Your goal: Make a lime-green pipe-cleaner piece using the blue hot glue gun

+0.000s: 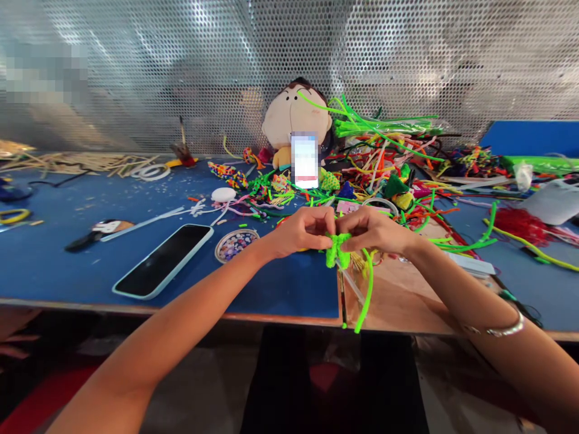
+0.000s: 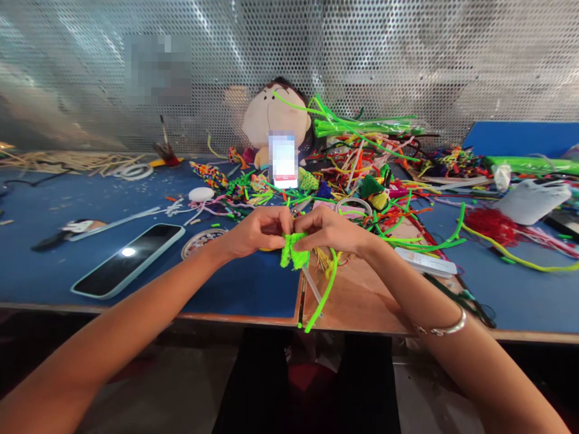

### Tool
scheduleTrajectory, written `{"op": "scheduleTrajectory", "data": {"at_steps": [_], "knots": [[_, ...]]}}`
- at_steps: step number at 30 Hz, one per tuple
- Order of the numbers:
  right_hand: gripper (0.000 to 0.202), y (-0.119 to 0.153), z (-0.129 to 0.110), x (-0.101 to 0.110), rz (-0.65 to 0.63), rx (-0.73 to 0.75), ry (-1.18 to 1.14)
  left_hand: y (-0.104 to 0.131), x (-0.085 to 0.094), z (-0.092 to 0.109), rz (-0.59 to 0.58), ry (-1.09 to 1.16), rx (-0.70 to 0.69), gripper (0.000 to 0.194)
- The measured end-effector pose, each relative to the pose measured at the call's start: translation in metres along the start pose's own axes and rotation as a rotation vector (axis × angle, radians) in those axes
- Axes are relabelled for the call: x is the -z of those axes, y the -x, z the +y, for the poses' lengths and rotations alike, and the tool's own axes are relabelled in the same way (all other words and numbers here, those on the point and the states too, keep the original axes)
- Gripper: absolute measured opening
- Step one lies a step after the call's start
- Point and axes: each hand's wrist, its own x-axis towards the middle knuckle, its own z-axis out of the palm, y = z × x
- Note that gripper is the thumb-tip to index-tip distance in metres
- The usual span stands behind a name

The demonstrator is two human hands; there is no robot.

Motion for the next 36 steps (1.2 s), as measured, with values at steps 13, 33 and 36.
{"op": "scheduleTrajectory", "data": {"at_steps": [13, 33, 36], "knots": [[0.031, 0.0006, 0.0015, 0.0007, 0.009, 0.007, 0.046, -0.0007, -0.0003, -0.0014, 0.013, -0.064, -0.033, 0.020], [0.027, 0.0008, 0.0011, 0.0031, 0.046, -0.011, 0.089, -0.0024, -0.0029, -0.0016, 0.061, -0.025, -0.053, 0.020], [0.025, 0.0013, -0.0003, 0.0025, 0.061, -0.047, 0.045, -0.0028, -0.0019, -0.0036, 0.102, -0.002, -0.076, 0.021]]}}
